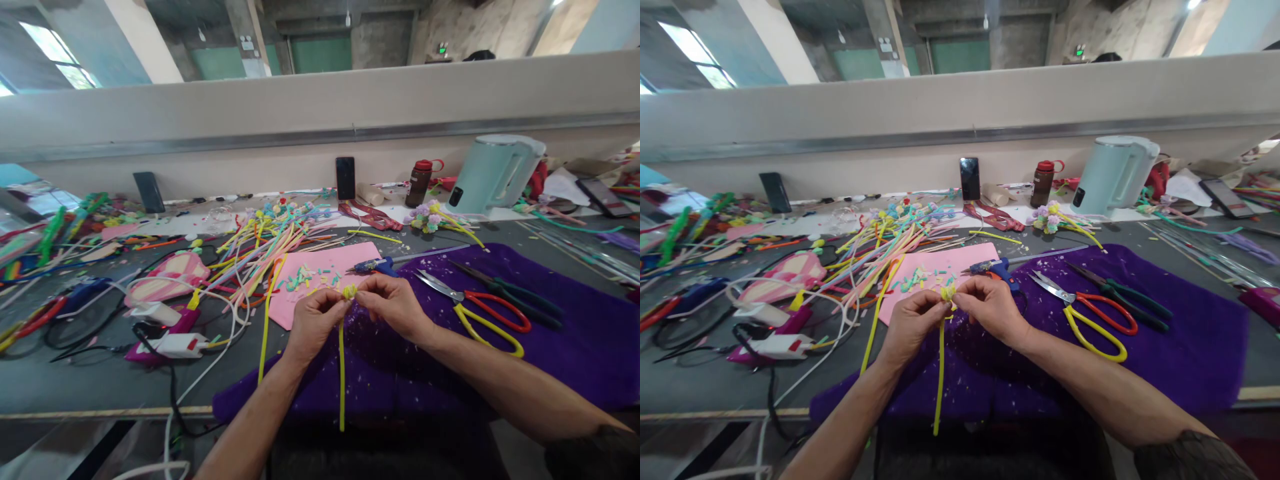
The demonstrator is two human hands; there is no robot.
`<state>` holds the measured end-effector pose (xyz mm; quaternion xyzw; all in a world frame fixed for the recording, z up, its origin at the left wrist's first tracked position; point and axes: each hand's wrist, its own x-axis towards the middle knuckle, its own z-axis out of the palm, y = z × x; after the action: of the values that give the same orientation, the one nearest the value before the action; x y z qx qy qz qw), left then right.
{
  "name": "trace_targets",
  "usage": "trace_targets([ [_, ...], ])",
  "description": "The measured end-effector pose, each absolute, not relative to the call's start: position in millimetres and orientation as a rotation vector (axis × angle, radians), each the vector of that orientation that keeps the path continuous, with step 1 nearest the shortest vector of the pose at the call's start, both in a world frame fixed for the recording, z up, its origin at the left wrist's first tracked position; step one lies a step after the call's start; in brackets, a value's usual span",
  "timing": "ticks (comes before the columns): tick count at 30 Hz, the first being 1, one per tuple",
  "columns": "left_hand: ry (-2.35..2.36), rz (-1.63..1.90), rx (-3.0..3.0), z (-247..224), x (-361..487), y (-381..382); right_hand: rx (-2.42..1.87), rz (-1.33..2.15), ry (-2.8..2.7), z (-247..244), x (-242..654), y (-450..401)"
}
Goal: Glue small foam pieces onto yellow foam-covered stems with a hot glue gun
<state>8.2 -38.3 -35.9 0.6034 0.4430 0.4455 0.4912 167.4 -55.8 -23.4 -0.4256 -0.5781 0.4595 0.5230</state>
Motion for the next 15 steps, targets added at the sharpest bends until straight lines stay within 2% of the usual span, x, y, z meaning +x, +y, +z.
trace_targets([
  [9, 1.089, 1.058, 1.509, -33.7, 9.3, -40.0, -1.061, 0.998, -1.455, -23.0, 167.0, -56.4],
  [15, 1.056, 1.041, 1.519, -33.6, 8.6, -39.6, -1.101, 0.759, -1.583, -24.6, 166.7, -55.8],
])
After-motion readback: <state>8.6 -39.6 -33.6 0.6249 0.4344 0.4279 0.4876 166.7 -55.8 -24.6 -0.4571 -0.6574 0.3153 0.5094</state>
